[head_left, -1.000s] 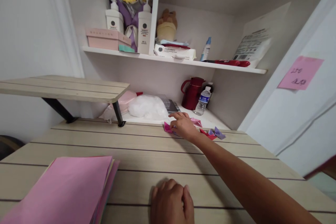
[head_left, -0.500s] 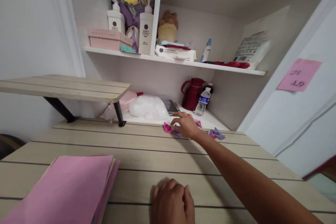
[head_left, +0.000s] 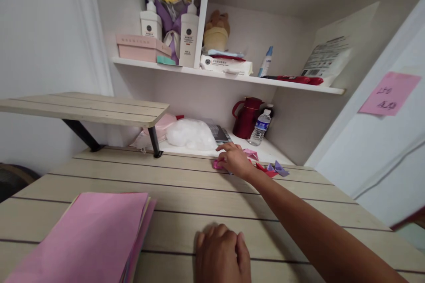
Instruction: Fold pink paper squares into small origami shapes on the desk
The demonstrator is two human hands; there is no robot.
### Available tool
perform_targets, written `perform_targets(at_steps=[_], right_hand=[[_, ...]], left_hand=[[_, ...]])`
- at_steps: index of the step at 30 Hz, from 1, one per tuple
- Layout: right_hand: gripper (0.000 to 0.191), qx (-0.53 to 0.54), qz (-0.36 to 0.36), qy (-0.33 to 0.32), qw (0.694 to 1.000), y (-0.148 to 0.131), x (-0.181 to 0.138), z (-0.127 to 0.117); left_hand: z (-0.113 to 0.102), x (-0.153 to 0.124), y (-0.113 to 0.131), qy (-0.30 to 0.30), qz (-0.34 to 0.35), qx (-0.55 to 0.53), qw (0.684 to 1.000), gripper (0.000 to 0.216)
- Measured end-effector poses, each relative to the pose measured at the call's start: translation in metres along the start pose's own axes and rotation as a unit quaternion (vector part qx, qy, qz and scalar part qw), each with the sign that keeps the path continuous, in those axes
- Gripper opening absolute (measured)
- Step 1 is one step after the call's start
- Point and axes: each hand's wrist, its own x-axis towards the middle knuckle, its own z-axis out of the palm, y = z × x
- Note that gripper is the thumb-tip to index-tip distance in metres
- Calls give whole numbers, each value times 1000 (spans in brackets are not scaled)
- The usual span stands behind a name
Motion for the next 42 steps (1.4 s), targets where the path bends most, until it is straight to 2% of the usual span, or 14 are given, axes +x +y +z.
perform_targets(at_steps=[3, 6, 8, 10, 14, 16, 18, 22, 26, 32, 34, 36, 39, 42], right_hand=[[5, 21, -3, -13, 1000, -20, -15, -14], [6, 40, 22, -26, 999, -45, -45, -34], [5, 59, 46, -33, 997, -60, -69, -50], [10, 88, 65, -34, 993, -68, -93, -65], [19, 234, 128, 46, 963, -58, -136, -77], [17, 291, 173, 88, 937, -42, -153, -69], [22, 310, 207, 101, 922, -27, -163, -52], [30, 343, 214, 85, 911, -13, -152, -20], [21, 349, 195, 54, 915, -21, -128, -11], [57, 328, 193, 28, 924, -39, -125, -11], [77, 310, 179, 9, 934, -44, -123, -7], [89, 294, 159, -9, 942, -49, -119, -3], [85, 287, 127, -34, 949, -55, -114, -3], [76, 289, 107, -54, 950, -55, -122, -11]], left_hand=[[-1, 4, -5, 23, -32, -89, 995, 37], [-8, 10, -8, 46, -88, -203, 974, 37], [-15, 13, -8, 40, -90, -235, 967, 24], [-22, 16, -7, 45, -98, -241, 964, 23], [-27, 18, -6, 47, -112, -247, 961, 32], [-26, 19, -7, 50, -117, -246, 961, 35], [-25, 20, -7, 54, -123, -230, 964, 38], [-21, 21, -9, 27, -111, -169, 979, 44], [-21, 22, -12, 71, -115, -184, 974, 42], [-25, 24, -11, 36, -149, -201, 968, 47], [-25, 24, -10, 45, -160, -217, 962, 47], [-24, 24, -11, 49, -163, -229, 958, 49], [-23, 23, -12, 42, -156, -223, 961, 51], [-25, 23, -13, 42, -154, -199, 967, 53]])
